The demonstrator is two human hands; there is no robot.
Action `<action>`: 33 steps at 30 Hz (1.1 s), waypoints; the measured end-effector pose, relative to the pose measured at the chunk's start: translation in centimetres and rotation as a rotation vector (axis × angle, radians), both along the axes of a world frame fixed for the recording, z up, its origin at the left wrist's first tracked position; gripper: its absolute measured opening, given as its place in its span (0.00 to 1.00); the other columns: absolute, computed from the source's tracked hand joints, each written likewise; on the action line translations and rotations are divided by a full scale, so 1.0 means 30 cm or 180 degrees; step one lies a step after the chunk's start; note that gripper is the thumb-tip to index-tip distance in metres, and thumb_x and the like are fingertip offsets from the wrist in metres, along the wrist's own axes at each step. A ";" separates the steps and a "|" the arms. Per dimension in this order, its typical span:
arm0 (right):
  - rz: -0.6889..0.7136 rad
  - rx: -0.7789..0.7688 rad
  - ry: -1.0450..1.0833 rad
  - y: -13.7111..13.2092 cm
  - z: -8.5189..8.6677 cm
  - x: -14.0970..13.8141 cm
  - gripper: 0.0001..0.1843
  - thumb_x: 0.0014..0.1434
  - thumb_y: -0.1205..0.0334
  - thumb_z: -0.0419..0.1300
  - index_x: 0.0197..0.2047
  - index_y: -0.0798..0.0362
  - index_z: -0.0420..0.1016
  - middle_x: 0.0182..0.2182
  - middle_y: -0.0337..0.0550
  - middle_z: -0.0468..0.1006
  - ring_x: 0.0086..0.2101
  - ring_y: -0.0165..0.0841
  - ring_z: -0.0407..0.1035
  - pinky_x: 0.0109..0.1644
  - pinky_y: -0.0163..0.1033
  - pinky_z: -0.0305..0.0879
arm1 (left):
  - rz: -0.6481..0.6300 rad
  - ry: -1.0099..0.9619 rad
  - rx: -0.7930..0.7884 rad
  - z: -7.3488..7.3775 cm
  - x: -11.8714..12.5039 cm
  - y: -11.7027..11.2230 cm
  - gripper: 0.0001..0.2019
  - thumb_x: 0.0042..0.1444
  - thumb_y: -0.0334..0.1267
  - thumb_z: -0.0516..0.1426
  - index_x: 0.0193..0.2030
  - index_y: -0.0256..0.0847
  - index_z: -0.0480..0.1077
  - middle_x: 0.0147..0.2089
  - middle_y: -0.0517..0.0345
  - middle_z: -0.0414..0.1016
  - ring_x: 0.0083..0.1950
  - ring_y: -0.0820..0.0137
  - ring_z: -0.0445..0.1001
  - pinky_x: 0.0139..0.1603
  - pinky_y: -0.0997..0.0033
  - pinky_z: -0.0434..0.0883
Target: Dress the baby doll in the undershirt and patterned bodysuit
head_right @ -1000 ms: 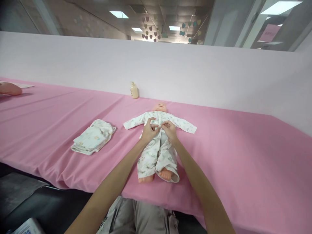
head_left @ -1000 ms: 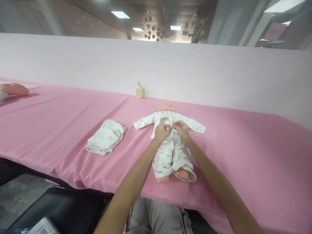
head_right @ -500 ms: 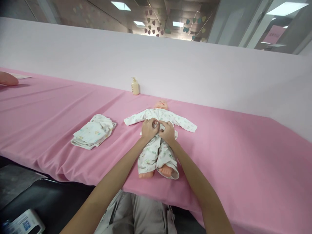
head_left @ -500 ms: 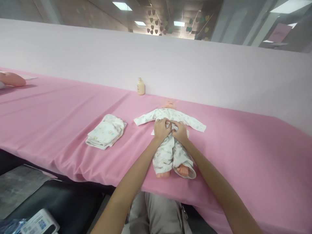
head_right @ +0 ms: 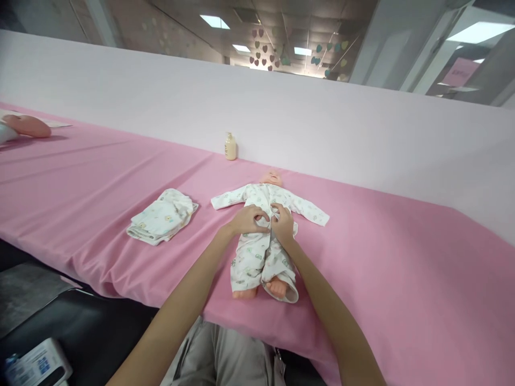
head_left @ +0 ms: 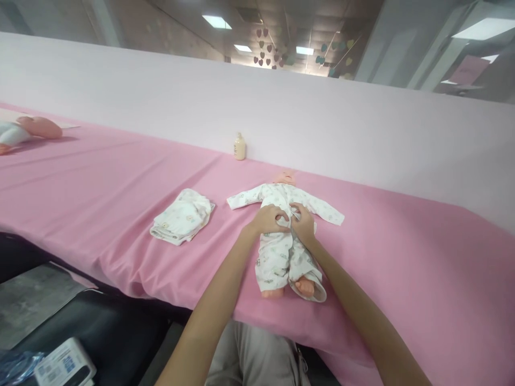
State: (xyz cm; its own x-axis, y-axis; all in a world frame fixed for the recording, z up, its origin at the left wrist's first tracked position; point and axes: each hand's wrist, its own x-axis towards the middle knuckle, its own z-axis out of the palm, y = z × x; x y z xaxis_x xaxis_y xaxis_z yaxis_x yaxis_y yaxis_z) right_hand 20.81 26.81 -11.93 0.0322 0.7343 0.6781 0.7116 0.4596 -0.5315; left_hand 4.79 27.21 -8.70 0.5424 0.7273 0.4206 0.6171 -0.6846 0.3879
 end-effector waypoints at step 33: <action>-0.0457 -0.0805 0.0770 0.410 0.106 -0.087 0.11 0.46 0.65 0.51 0.28 0.53 0.75 0.29 0.43 0.76 0.34 0.37 0.69 0.43 0.42 0.64 | 0.2004 -0.0380 -0.0542 0.000 0.099 0.052 0.14 0.53 0.41 0.50 0.28 0.37 0.74 0.30 0.47 0.77 0.35 0.61 0.74 0.31 0.68 0.63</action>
